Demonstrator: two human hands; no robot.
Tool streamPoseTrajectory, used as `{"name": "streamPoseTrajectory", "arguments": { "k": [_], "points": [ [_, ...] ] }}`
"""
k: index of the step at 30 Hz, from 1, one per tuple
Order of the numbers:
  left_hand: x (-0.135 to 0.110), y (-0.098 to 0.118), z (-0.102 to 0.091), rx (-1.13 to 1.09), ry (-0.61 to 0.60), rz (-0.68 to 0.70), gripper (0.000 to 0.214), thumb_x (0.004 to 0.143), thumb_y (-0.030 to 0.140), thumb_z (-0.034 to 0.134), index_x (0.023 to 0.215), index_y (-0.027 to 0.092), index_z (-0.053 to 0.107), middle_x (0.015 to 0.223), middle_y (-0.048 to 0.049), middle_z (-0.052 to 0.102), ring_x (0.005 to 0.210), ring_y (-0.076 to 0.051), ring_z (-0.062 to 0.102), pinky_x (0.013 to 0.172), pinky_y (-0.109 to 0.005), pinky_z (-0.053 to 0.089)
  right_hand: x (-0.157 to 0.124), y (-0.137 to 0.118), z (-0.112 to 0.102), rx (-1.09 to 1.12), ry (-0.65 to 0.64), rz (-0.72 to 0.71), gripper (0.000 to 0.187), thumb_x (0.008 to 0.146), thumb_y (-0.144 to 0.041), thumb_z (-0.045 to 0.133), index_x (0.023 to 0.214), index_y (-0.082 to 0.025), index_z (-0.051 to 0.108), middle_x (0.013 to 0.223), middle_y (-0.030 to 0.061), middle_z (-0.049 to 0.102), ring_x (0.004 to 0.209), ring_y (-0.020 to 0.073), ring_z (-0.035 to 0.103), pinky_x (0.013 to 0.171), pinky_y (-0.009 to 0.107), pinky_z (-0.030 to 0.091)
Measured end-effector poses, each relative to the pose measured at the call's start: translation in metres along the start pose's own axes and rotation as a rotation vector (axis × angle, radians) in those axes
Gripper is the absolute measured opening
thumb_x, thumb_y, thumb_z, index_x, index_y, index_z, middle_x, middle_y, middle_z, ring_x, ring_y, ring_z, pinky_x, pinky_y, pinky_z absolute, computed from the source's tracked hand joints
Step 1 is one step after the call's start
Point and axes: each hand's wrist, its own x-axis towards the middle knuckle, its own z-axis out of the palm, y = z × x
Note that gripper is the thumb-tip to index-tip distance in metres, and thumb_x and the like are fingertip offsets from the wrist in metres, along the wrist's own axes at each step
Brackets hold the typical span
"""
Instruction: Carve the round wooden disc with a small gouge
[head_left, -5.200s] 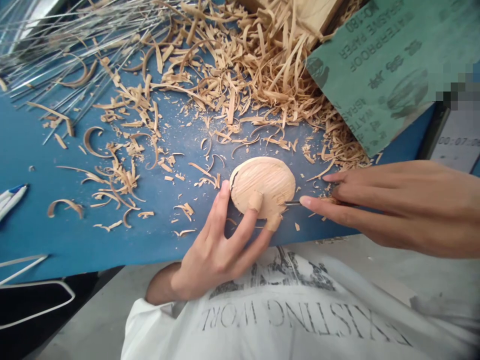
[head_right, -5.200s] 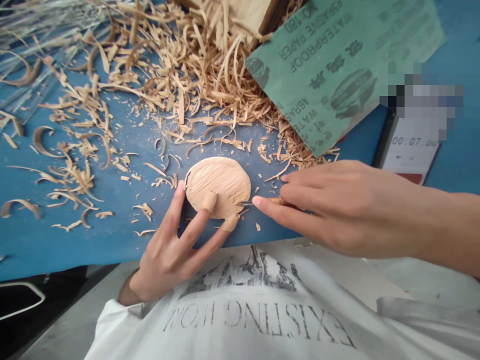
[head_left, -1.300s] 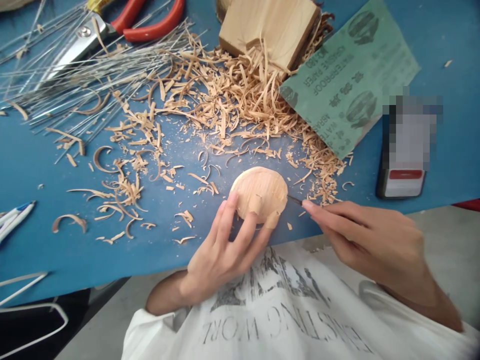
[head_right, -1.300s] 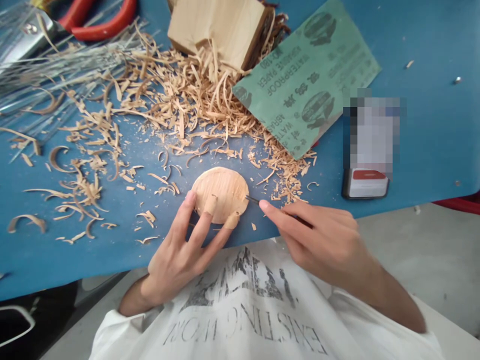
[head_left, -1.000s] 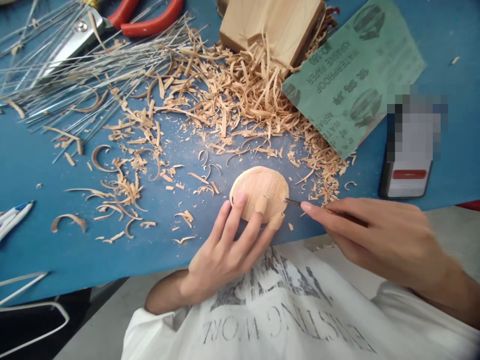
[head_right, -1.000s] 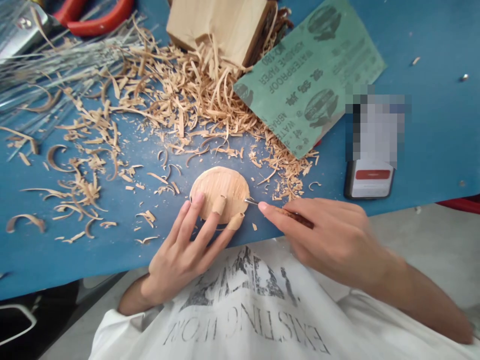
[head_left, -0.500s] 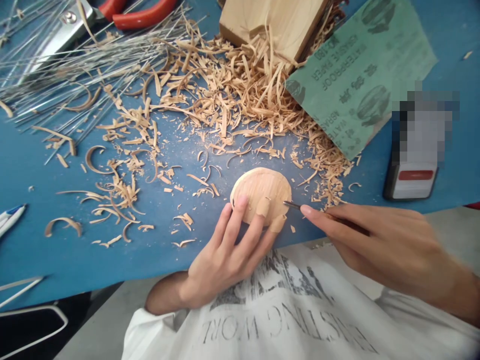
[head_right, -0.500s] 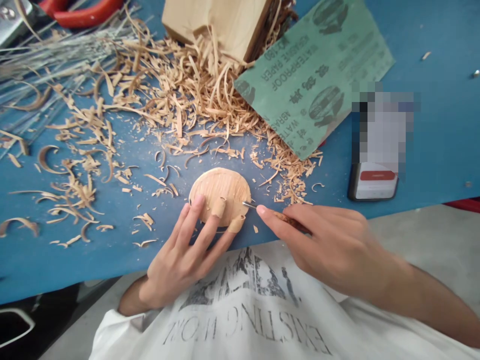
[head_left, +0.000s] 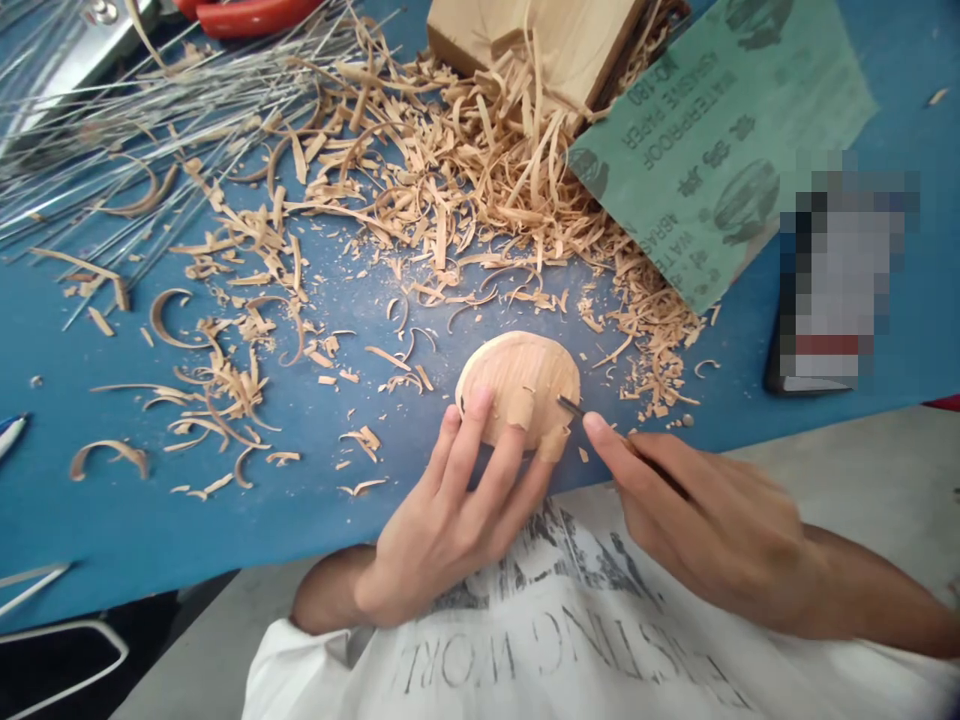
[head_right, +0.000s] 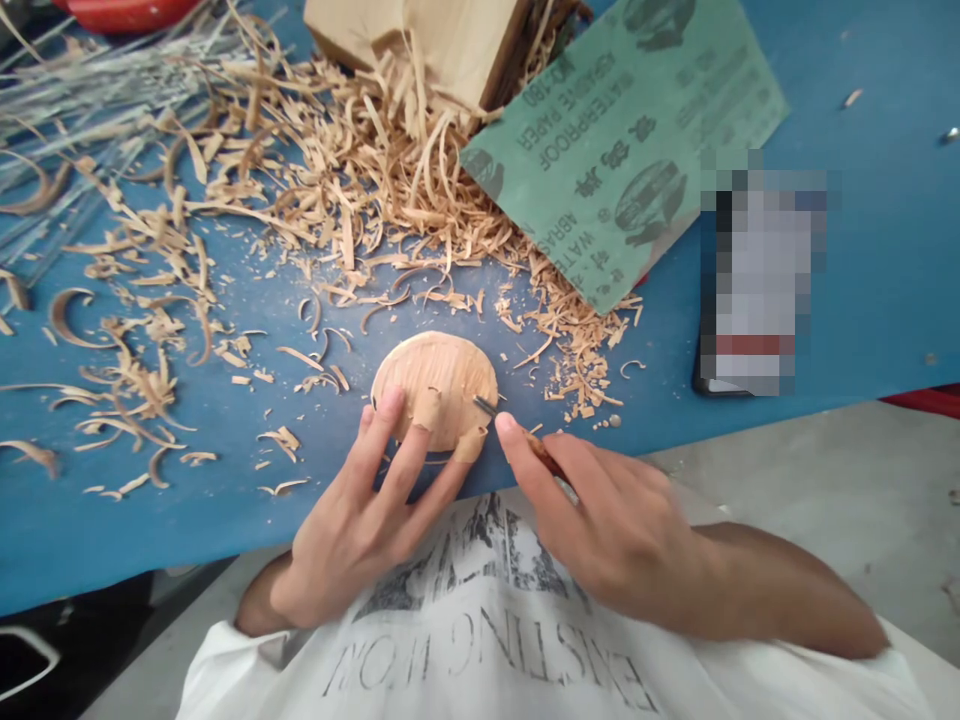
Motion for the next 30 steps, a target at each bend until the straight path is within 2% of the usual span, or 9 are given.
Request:
{"name": "streamPoseTrajectory", "arguments": {
  "k": [3, 9, 13, 16, 18, 22, 25, 27, 30],
  "points": [
    [0.000, 0.001, 0.001, 0.013, -0.006, -0.001, 0.078, 0.112, 0.036, 0.075, 0.180, 0.007, 0.051, 0.163, -0.0240, 0.071, 0.152, -0.049, 0.073, 0.131, -0.059, 0.059, -0.003, 0.002, 0.015, -0.043, 0.076, -0.059, 0.048, 0.102, 0.003, 0.068, 0.148, -0.008, 0.073, 0.099, 0.0034, 0.083, 0.078, 0.0124, 0.073, 0.079, 0.027, 0.060],
    [-0.003, 0.000, 0.001, 0.020, 0.000, -0.007, 0.079, 0.114, 0.041, 0.077, 0.181, 0.010, 0.051, 0.163, -0.0236, 0.072, 0.155, -0.047, 0.071, 0.133, -0.057, 0.059, -0.003, 0.007, 0.033, -0.057, 0.225, 0.044, 0.061, 0.099, 0.001, 0.082, 0.157, -0.014, 0.071, 0.098, 0.0003, 0.085, 0.080, 0.0103, 0.077, 0.077, 0.022, 0.059],
    [-0.004, 0.000, 0.004, -0.010, 0.028, -0.025, 0.079, 0.113, 0.039, 0.078, 0.182, 0.010, 0.050, 0.164, -0.0237, 0.071, 0.162, -0.049, 0.064, 0.134, -0.059, 0.057, -0.001, 0.022, 0.023, -0.005, 0.197, 0.088, 0.055, 0.102, -0.003, 0.082, 0.152, -0.023, 0.075, 0.098, -0.0038, 0.085, 0.081, 0.0088, 0.078, 0.072, 0.022, 0.056],
    [-0.005, 0.001, 0.006, -0.012, 0.041, -0.034, 0.079, 0.112, 0.038, 0.079, 0.181, 0.013, 0.051, 0.165, -0.0224, 0.069, 0.171, -0.052, 0.053, 0.136, -0.059, 0.057, 0.000, 0.038, 0.015, 0.125, 0.053, -0.025, 0.043, 0.111, -0.009, 0.072, 0.149, -0.028, 0.076, 0.100, -0.0051, 0.084, 0.081, 0.0092, 0.077, 0.073, 0.023, 0.057],
    [-0.005, 0.001, 0.007, -0.008, 0.049, -0.032, 0.078, 0.112, 0.038, 0.080, 0.181, 0.013, 0.053, 0.165, -0.0227, 0.068, 0.174, -0.054, 0.047, 0.135, -0.059, 0.057, 0.003, 0.047, 0.012, 0.201, -0.036, -0.094, 0.043, 0.115, -0.010, 0.065, 0.153, -0.028, 0.073, 0.101, -0.0039, 0.083, 0.079, 0.0105, 0.076, 0.071, 0.025, 0.057],
    [-0.006, 0.000, 0.007, -0.007, 0.046, -0.027, 0.077, 0.112, 0.040, 0.082, 0.179, 0.013, 0.055, 0.165, -0.0239, 0.068, 0.177, -0.054, 0.041, 0.135, -0.060, 0.059, 0.011, 0.053, 0.010, 0.091, 0.050, 0.014, 0.069, 0.112, -0.006, 0.069, 0.176, -0.029, 0.057, 0.100, -0.0001, 0.085, 0.079, 0.0156, 0.077, 0.064, 0.032, 0.051],
    [-0.006, 0.000, 0.008, 0.001, 0.052, -0.034, 0.075, 0.113, 0.036, 0.080, 0.179, 0.014, 0.054, 0.165, -0.0243, 0.067, 0.180, -0.054, 0.035, 0.135, -0.059, 0.059, 0.013, 0.053, 0.011, 0.187, -0.002, -0.046, 0.074, 0.115, -0.009, 0.064, 0.184, -0.033, 0.046, 0.097, -0.0034, 0.083, 0.075, 0.0134, 0.075, 0.065, 0.030, 0.052],
    [-0.007, 0.000, 0.008, 0.000, 0.058, -0.041, 0.073, 0.113, 0.032, 0.077, 0.180, 0.015, 0.053, 0.164, -0.0228, 0.067, 0.182, -0.054, 0.029, 0.136, -0.059, 0.058, 0.012, 0.055, 0.012, 0.224, -0.024, -0.110, 0.067, 0.117, -0.011, 0.063, 0.180, -0.030, 0.051, 0.093, -0.0055, 0.080, 0.070, 0.0109, 0.070, 0.065, 0.029, 0.051],
    [-0.006, 0.000, 0.008, -0.007, 0.065, -0.043, 0.071, 0.113, 0.027, 0.075, 0.180, 0.014, 0.054, 0.157, -0.0206, 0.070, 0.182, -0.054, 0.027, 0.137, -0.060, 0.056, 0.009, 0.058, 0.013, 0.080, 0.123, 0.000, 0.060, 0.110, -0.007, 0.074, 0.167, -0.025, 0.066, 0.091, -0.0038, 0.080, 0.070, 0.0109, 0.068, 0.062, 0.031, 0.045]
  ]
}}
